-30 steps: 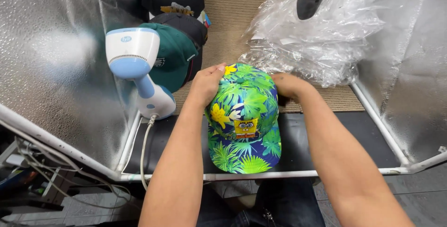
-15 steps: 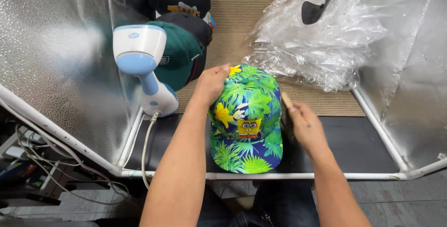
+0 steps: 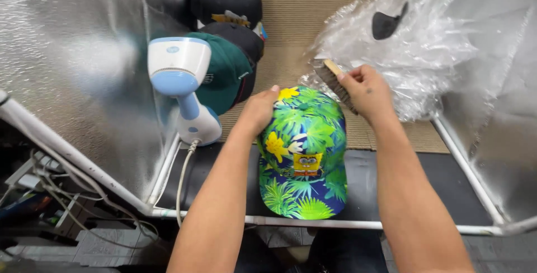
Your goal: Brushing a colorful baseball cap with a wooden brush to clean it
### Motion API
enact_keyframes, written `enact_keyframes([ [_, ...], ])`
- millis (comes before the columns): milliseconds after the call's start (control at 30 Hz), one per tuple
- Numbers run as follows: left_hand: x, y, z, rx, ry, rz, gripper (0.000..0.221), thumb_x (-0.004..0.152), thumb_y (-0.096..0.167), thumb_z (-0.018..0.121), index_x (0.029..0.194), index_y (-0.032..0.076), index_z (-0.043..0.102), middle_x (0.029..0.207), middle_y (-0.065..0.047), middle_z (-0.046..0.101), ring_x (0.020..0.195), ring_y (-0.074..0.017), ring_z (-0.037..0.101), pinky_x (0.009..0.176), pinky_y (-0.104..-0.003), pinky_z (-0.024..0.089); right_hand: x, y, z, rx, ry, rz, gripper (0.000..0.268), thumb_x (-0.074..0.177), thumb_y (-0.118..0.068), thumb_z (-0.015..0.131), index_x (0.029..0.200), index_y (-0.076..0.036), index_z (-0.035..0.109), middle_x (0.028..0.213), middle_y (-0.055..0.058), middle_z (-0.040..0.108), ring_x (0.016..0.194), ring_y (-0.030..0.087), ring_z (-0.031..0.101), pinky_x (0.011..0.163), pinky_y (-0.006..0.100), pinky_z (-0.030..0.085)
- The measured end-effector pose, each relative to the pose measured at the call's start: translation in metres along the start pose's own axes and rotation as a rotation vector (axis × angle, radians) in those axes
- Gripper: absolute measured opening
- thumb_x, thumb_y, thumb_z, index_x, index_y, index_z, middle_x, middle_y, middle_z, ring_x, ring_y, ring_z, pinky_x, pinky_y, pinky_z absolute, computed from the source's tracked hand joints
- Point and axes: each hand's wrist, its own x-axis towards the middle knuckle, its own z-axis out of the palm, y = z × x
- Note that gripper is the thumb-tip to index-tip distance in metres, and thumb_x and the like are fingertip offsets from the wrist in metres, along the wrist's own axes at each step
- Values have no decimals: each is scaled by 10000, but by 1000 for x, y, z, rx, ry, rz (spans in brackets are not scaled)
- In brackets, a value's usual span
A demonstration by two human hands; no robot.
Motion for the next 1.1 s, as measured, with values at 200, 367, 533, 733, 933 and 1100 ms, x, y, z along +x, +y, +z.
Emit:
enact_keyframes([
  [200,-47,81,-24,291,435,1204,553,873,474,832,1281,123,708,1226,-109,731,1301,-304,602,1195,-441,381,-30,-87,-5,361,-286,-567,233,781,-94,866,971,-10,759,1070,181,755,1052,267,692,951,424,519],
  [367,-44,78,-43,519,-115,515,405,930,432,665,1324,353,611,1177,-113,687,1141,-392,665,999,-504,529,-35,-72,12,182,79,-806,307,799,-197,918,979,-31,734,998,134,694,1014,270,650,918,395,513],
  [533,-59,82,-31,497,-64,641,299,909,351,698,1207,342,674,1074,-83,683,1047,-373,694,885,-473,564,-111,-45,22,4,549,-866,256,967,-223,800,798,-118,639,781,57,575,770,301,571,752,419,478],
  [733,-24,67,-41,425,-67,238,399,888,379,709,1225,165,701,1141,-237,703,1138,-423,667,976,-512,546,-147,-28,38,77,386,-890,256,959,-320,742,1014,-70,735,1082,116,640,1012,320,601,923,445,488],
  [933,48,-29,-36,790,-135,21,385,938,467,562,1222,303,763,1094,-152,763,1048,-372,723,922,-529,570,-154,-23,41,98,367,-824,240,994,-312,702,1071,-87,731,1143,94,632,1131,329,585,1004,468,463],
  [1100,-23,85,-47,305,34,959,291,926,278,652,1175,209,787,803,-249,711,759,-554,607,689,-582,495,-145,-26,46,90,442,-847,241,979,-315,721,1034,-80,741,1121,107,644,1086,349,593,982,481,481],
])
